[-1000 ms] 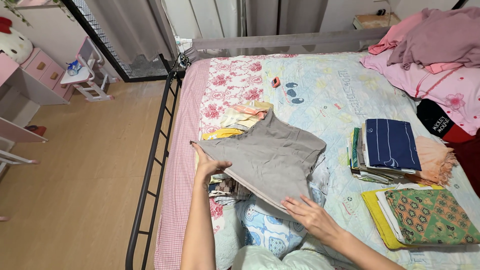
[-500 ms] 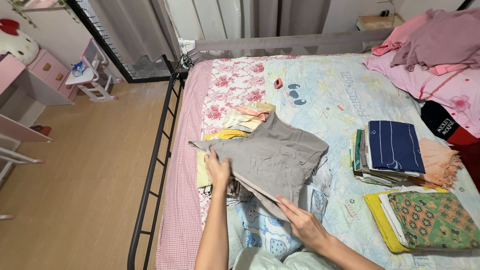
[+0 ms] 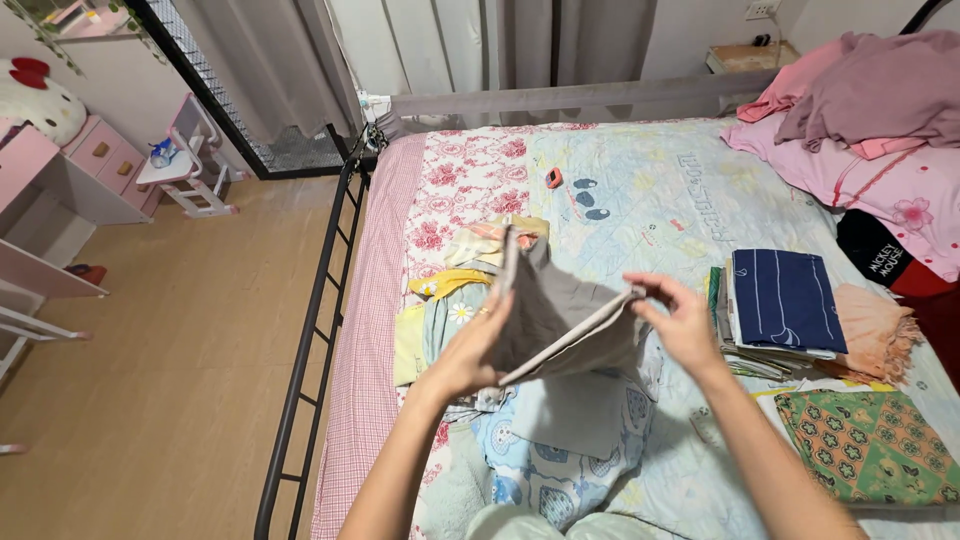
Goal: The person folds several pieces of bedding and linens on a bed, including a light-colored sheet, a dark blue towel, and a beige towel. Each item is smoothed, folded into a compact rectangle, and stacked on the bed.
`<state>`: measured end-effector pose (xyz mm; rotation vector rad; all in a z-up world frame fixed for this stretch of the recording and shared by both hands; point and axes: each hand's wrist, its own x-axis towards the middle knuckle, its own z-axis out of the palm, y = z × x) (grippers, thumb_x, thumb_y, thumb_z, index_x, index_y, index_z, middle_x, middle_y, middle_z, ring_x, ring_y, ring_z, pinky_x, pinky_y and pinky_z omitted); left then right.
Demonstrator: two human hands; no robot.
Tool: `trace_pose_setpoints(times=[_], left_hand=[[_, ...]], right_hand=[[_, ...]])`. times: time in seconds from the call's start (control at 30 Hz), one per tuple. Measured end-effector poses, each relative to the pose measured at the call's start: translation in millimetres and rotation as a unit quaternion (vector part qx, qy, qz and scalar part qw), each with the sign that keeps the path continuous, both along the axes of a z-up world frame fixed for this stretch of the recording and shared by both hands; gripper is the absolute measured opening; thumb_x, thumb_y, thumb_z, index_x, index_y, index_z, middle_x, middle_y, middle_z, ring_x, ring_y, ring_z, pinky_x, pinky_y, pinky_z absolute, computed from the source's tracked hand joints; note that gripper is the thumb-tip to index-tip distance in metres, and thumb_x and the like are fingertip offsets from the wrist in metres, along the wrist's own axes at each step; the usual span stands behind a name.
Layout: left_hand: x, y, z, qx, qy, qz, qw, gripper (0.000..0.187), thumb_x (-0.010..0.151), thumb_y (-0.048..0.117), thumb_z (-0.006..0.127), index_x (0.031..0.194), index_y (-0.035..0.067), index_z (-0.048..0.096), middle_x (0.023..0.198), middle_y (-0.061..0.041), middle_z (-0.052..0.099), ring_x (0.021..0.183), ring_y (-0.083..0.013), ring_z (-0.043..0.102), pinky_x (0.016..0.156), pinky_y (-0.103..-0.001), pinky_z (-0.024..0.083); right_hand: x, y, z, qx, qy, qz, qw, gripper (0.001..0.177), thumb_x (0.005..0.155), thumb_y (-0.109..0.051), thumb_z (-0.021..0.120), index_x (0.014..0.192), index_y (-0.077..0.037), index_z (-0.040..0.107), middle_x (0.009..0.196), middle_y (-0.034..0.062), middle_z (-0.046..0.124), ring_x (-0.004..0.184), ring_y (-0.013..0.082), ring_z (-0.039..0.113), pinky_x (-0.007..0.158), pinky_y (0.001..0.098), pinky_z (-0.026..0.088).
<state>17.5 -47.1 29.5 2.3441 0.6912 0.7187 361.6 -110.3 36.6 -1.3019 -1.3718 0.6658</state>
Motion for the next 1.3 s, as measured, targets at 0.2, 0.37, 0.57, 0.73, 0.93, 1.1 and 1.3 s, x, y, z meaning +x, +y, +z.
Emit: trace_pose_setpoints(times=[0.2, 0.37, 0.57, 0.73, 0.93, 1.1, 1.3], left_hand=[[10, -34, 75, -0.009, 0.059, -0.099, 0.993, 0.117, 0.059, 0.003, 0.077, 0.162, 0.003, 0.021, 0.168, -0.030, 0.018, 0.149, -0.0424, 0.036, 0.120, -0.039, 0.035], [12, -42, 103, 0.012, 0.032, -0.161, 0.986, 0.112, 0.063, 0.007, 0.080, 0.161, 0.004, 0.025, 0.169, -0.029, 0.023, 0.153, -0.0430, 0.032, 0.122, -0.040, 0.033], [1, -42, 119, -0.021, 0.051, -0.137, 0.989, 0.116, 0.061, 0.010, 0.078, 0.164, 0.006, 0.025, 0.172, -0.025, 0.024, 0.151, -0.0377, 0.040, 0.122, -0.038, 0.036], [2, -45, 115, -0.032, 0.027, -0.179, 0.983, 0.115, 0.063, 0.016, 0.084, 0.161, 0.007, 0.024, 0.169, -0.027, 0.021, 0.153, -0.0377, 0.034, 0.121, -0.038, 0.035], [-11, -29, 128, -0.131, 0.004, -0.188, 0.973, 0.095, 0.071, 0.010, 0.069, 0.162, 0.014, 0.041, 0.151, -0.025, 0.058, 0.136, -0.0356, 0.058, 0.112, -0.044, 0.045], [-32, -1, 160, -0.041, 0.009, 0.058, 0.997, 0.077, 0.080, 0.017, 0.078, 0.151, 0.010, 0.047, 0.123, -0.016, 0.071, 0.109, -0.0250, 0.069, 0.096, -0.040, 0.056], [52, -19, 144, 0.217, -0.034, 0.152, 0.964, 0.043, 0.086, 0.024, 0.079, 0.118, 0.010, 0.054, 0.103, -0.009, 0.066, 0.096, -0.0271, 0.070, 0.080, -0.043, 0.052]], right_hand=[[4, 25, 84, 0.049, -0.013, 0.191, 0.980, 0.019, 0.085, 0.001, 0.071, 0.104, -0.001, 0.074, 0.130, 0.0135, 0.068, 0.121, 0.0199, 0.063, 0.099, 0.0322, 0.050], [-4, 38, 116, -0.005, 0.051, 0.303, 0.952, 0.016, 0.084, -0.005, 0.071, 0.099, -0.003, 0.073, 0.138, 0.0138, 0.065, 0.121, 0.0191, 0.063, 0.099, 0.0356, 0.051], [-1, 47, 107, 0.004, 0.104, 0.305, 0.947, 0.013, 0.087, -0.002, 0.073, 0.100, 0.002, 0.075, 0.119, 0.0191, 0.068, 0.111, 0.0230, 0.067, 0.101, 0.0381, 0.052], [6, 46, 98, 0.004, 0.123, 0.330, 0.936, 0.020, 0.074, 0.009, 0.065, 0.089, 0.001, 0.076, 0.126, 0.0137, 0.073, 0.108, 0.0218, 0.071, 0.099, 0.0358, 0.053], [0, 36, 106, 0.067, 0.091, 0.192, 0.975, 0.023, 0.084, 0.012, 0.063, 0.101, 0.003, 0.076, 0.105, 0.0141, 0.075, 0.100, 0.0183, 0.070, 0.094, 0.0321, 0.055], [-47, 16, 126, 0.105, 0.051, 0.149, 0.982, 0.028, 0.082, 0.015, 0.066, 0.105, 0.002, 0.076, 0.106, 0.0104, 0.076, 0.098, 0.0149, 0.071, 0.088, 0.0269, 0.058], [-84, -1, 145, 0.154, -0.006, 0.115, 0.981, 0.025, 0.085, 0.014, 0.071, 0.104, -0.001, 0.078, 0.107, 0.0106, 0.075, 0.097, 0.0148, 0.071, 0.085, 0.0256, 0.057]])
